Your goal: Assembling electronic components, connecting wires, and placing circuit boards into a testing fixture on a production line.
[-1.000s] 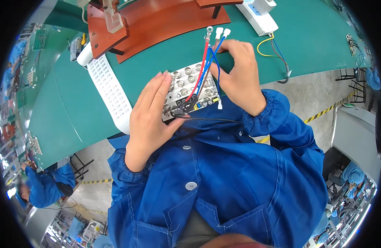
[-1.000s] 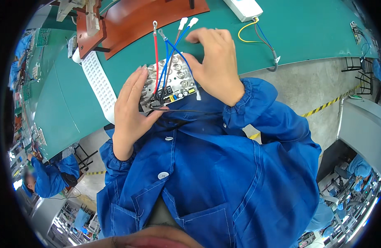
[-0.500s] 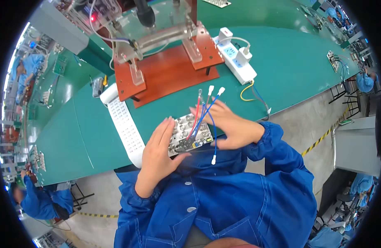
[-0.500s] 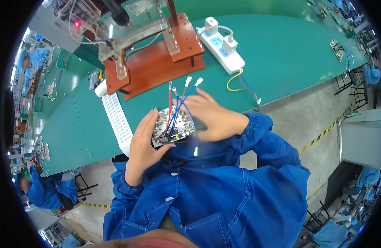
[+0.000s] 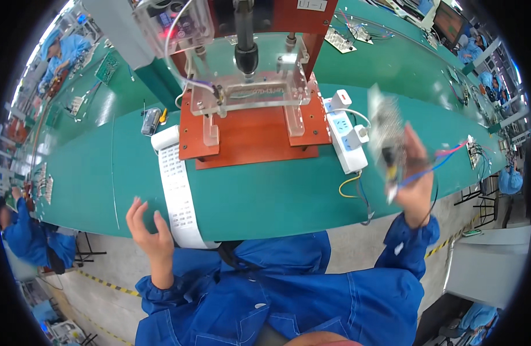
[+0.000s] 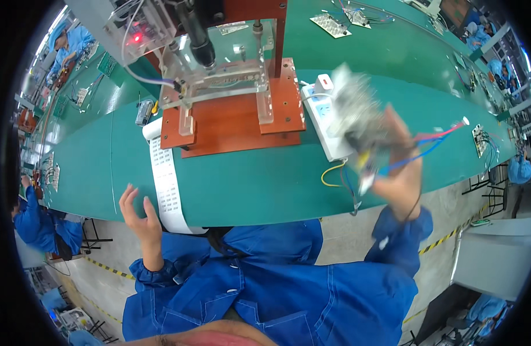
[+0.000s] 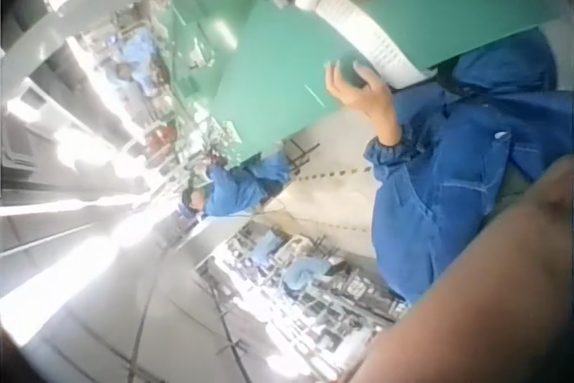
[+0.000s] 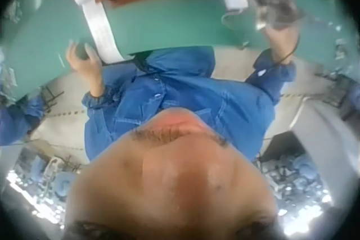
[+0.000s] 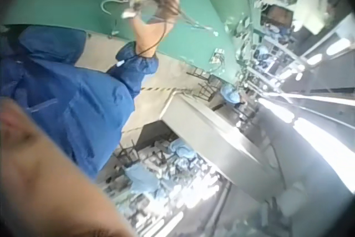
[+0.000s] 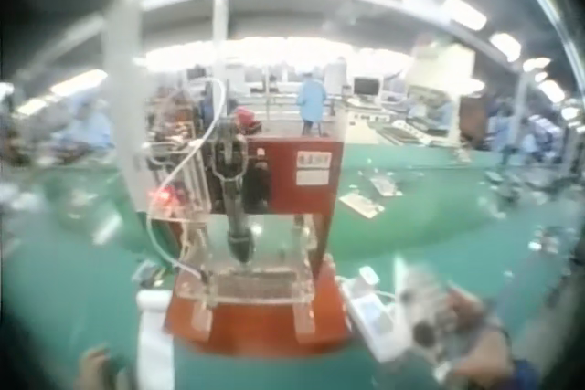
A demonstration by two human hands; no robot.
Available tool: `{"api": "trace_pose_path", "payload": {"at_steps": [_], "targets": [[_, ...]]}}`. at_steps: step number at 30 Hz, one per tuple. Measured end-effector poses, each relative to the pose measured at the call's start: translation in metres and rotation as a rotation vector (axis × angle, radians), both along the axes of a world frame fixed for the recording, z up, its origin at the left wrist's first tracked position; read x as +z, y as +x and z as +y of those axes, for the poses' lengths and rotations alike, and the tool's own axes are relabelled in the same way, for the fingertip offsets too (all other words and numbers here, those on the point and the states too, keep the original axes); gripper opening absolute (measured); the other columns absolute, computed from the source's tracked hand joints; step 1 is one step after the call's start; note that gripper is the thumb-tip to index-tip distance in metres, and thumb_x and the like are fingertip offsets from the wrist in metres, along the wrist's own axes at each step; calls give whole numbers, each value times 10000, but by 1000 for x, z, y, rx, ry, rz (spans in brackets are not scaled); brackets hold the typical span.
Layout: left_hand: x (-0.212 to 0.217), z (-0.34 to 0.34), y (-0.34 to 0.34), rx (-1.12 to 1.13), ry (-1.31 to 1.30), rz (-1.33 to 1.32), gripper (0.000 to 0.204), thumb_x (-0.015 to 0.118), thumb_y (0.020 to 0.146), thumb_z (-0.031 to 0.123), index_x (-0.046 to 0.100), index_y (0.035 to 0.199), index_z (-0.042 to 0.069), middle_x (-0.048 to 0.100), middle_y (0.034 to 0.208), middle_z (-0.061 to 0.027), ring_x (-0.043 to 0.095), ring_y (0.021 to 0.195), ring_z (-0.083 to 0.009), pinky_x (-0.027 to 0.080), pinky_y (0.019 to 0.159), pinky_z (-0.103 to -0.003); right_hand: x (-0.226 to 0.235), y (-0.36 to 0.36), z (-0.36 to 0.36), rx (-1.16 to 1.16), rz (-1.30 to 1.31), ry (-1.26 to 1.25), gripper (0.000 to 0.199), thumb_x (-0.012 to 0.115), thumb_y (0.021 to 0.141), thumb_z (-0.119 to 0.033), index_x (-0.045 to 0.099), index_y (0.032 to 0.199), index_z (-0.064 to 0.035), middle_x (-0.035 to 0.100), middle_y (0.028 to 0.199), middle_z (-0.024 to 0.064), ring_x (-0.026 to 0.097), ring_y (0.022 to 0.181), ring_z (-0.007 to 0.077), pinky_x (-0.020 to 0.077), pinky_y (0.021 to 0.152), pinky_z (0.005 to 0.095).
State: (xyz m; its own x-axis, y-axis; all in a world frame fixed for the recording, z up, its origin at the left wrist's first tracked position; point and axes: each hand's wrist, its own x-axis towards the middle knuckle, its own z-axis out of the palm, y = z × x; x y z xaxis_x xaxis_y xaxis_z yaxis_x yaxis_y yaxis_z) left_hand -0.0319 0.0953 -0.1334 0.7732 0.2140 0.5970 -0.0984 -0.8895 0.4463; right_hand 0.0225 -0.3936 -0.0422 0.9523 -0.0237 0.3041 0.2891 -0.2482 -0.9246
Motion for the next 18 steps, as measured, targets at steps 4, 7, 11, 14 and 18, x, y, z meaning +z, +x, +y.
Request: {"api": "trace_pose_path", "payload": {"at_steps": [4, 7, 11, 14, 18], "targets": [[-3, -4, 2, 64, 79, -80, 253, 557, 844, 6, 597, 1090, -38, 554, 1262, -250, 536, 1211, -420, 411, 1034, -487, -43, 125, -61, -381, -95, -397, 869, 849, 712, -160, 432, 1451, 26, 605, 1302, 157, 583, 1178, 233, 465, 991, 344], [-13, -4, 6, 37, 34, -46, 257, 544, 824, -1, 600, 1072, -39, 554, 1257, -252, 535, 1210, -426, 412, 1033, -490, -89, 205, -83, -397, -127, -338, 819, 848, 699, -242, 504, 1390, 32, 668, 1226, 159, 651, 1076, 237, 493, 935, 336], [-7, -9, 1, 129, 69, 18, 293, 510, 778, -3, 600, 1056, -32, 541, 1256, -243, 518, 1198, -413, 387, 1049, -491, -89, 283, -29, -523, -315, -751, 795, 882, 667, -326, 566, 1284, 63, 716, 1018, 237, 706, 943, 343, 538, 864, 392], [-3, -11, -3, 145, 64, 55, 300, 488, 768, 10, 597, 1046, -28, 531, 1257, -239, 512, 1179, -405, 376, 1047, -487, -84, 341, 13, -405, -212, -739, 740, 871, 666, -428, 617, 1177, 44, 701, 982, 216, 648, 961, 421, 499, 864, 478], [-5, -6, -5, 157, 80, 88, 308, 477, 762, 22, 586, 1044, -32, 529, 1251, -230, 515, 1167, -396, 376, 1038, -486, -108, 415, -2, -323, -536, -719, 406, 667, 817, -172, 650, 1179, 11, 676, 1084, 237, 635, 1008, 417, 497, 904, 474]]}}
